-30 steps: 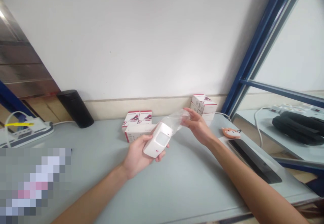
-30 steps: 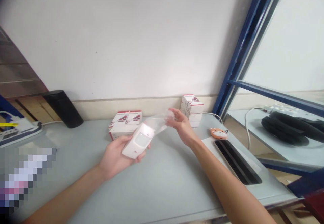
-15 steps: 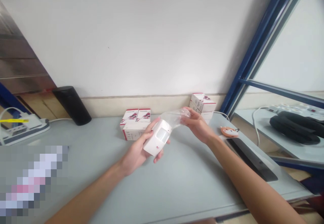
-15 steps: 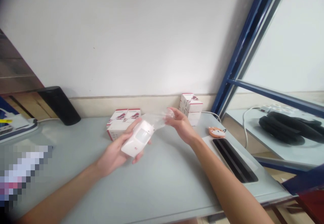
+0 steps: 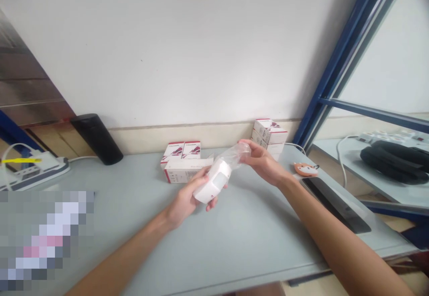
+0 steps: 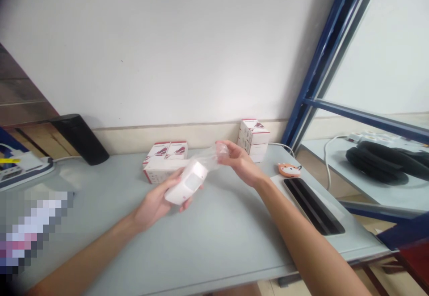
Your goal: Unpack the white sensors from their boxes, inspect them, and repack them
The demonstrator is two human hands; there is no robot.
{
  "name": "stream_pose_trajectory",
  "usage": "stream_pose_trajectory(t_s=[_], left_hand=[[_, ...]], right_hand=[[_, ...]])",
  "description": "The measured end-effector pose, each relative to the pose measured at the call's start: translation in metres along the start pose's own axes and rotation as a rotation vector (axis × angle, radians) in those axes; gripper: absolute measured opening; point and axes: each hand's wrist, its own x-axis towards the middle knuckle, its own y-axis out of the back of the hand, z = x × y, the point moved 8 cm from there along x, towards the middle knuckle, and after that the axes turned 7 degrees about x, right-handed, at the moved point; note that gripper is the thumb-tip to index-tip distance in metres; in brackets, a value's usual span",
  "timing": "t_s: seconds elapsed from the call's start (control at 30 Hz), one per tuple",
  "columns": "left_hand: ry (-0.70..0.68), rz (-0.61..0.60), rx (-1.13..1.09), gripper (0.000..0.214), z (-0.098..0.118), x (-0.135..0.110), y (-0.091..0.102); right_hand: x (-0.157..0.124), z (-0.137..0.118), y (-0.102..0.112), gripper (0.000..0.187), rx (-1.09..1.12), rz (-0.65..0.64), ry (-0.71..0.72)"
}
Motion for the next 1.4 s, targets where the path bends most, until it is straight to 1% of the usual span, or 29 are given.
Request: stream_pose_trajectory(t_s=[0.1,0.13,0.17,0.2,0.27,0.3,0.33,0.37,0.43,0.47,0.57,0.67,0.77,0.87,0.97,1.03,1.1,1.17,1.23,1.3,1.4], left_hand=[[0.008,0.031,-0.005,0.049,-0.003,0.0,-0.002],[0.011,0.038,-0.013,0.049,-0.005,0.0,-0.003],[0.011,0.038,-0.023,0.049,-0.007,0.0,-0.004],[0.008,0.035,-0.033,0.048,-0.008,0.0,-0.005],[-0.012,0.046,-0.053,0.045,-0.011,0.002,-0.005],[-0.022,0.071,-0.049,0.044,-0.013,0.003,-0.002],[-0.028,0.109,-0.027,0.043,-0.016,0.005,0.002],[-0.035,0.15,0.012,0.043,-0.019,0.007,0.006],[-0.075,0.215,0.132,0.044,-0.022,0.011,0.014],[-0.117,0.233,0.197,0.045,-0.022,0.013,0.016],[-0.268,0.262,0.411,0.051,-0.016,0.015,0.019],[-0.317,0.292,0.571,0.059,-0.013,0.013,0.022],[-0.316,0.285,0.58,0.056,-0.014,0.014,0.025],[-0.237,0.261,0.638,0.044,-0.022,0.02,0.029],[-0.167,0.26,0.79,0.04,-0.028,0.022,0.031],[-0.174,0.274,0.861,0.044,-0.026,0.02,0.028],[-0.218,0.284,0.85,0.055,-0.022,0.016,0.023],[-0.289,0.291,0.754,0.063,-0.017,0.014,0.02],[-0.321,0.289,0.651,0.059,-0.016,0.015,0.02],[-0.273,0.281,0.615,0.052,-0.021,0.018,0.025],[-0.138,0.249,0.674,0.048,-0.032,0.023,0.031]], right_hand=[[-0.003,0.005,-0.002,0.077,0.027,0.027,-0.034],[-0.004,0.009,-0.005,0.081,0.024,0.015,-0.07],[-0.006,0.015,-0.01,0.082,0.013,-0.027,-0.122],[-0.008,0.023,-0.017,0.08,-0.004,-0.097,-0.182],[-0.014,0.036,-0.033,0.072,-0.037,-0.264,-0.282],[-0.016,0.04,-0.038,0.067,-0.047,-0.314,-0.301],[-0.016,0.042,-0.041,0.063,-0.054,-0.328,-0.297],[-0.015,0.042,-0.041,0.06,-0.063,-0.312,-0.28],[-0.012,0.037,-0.036,0.055,-0.108,-0.238,-0.225],[-0.01,0.034,-0.035,0.052,-0.148,-0.207,-0.195],[-0.008,0.024,-0.034,0.045,-0.294,-0.177,-0.102],[-0.007,0.024,-0.036,0.042,-0.387,-0.162,-0.049],[-0.008,0.037,-0.038,0.041,-0.506,-0.217,-0.086],[-0.01,0.045,-0.038,0.039,-0.562,-0.29,-0.105],[-0.008,0.038,-0.033,0.043,-0.585,-0.255,-0.053],[-0.008,0.035,-0.031,0.043,-0.607,-0.229,-0.048],[-0.008,0.037,-0.032,0.042,-0.61,-0.249,-0.064],[-0.009,0.042,-0.037,0.042,-0.619,-0.288,-0.053],[-0.01,0.049,-0.041,0.042,-0.664,-0.313,-0.028],[-0.011,0.055,-0.041,0.041,-0.746,-0.311,-0.025],[-0.011,0.06,-0.04,0.039,-0.866,-0.296,-0.018]])
